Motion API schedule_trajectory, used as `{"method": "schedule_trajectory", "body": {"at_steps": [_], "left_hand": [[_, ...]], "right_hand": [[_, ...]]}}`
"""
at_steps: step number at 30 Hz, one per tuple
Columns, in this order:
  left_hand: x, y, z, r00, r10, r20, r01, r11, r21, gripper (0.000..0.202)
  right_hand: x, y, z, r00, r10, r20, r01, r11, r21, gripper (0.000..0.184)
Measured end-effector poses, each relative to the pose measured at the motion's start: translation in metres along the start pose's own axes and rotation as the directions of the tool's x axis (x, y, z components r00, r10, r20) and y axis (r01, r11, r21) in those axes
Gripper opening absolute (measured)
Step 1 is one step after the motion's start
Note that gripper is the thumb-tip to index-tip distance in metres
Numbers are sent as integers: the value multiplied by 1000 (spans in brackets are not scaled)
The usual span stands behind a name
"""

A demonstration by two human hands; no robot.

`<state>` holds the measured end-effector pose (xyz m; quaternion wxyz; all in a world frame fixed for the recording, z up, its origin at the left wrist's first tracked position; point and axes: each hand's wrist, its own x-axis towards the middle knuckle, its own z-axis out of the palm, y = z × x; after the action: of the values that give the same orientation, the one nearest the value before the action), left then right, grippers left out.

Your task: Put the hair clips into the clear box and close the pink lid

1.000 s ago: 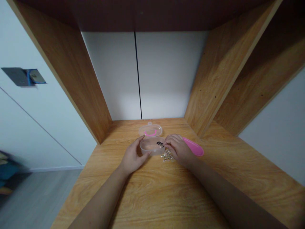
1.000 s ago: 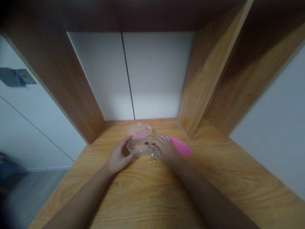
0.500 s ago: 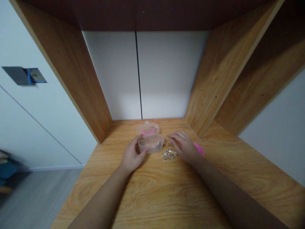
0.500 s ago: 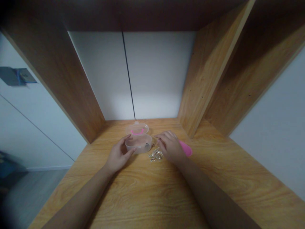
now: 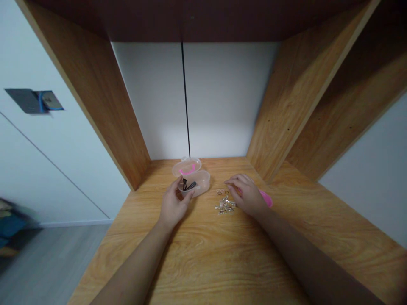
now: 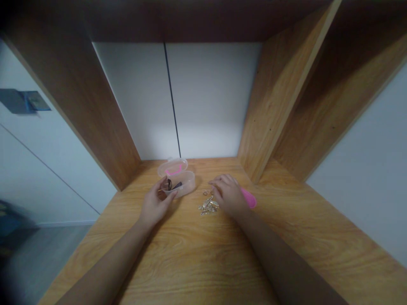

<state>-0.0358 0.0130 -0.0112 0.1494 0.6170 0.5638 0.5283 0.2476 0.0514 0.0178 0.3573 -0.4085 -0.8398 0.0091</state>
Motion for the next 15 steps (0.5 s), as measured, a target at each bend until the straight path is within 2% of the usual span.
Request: {"method": "schedule_trajectory", "body": {"at_steps": [6, 10, 15], "left_hand": [[-4, -5, 1, 991, 97, 87, -101, 994, 40, 65], [-4, -6, 2, 991, 86, 99, -89, 995, 34, 65], [-3, -6, 2, 990, 71, 120, -75, 997, 30, 66]], "right_hand": [[-1, 5, 1, 998, 62, 24, -60, 997, -56, 21], [-1, 7, 1, 995, 84, 47, -81, 995, -64, 20], [-1, 5, -1, 991, -11, 136, 9, 1000, 12, 13]]}}
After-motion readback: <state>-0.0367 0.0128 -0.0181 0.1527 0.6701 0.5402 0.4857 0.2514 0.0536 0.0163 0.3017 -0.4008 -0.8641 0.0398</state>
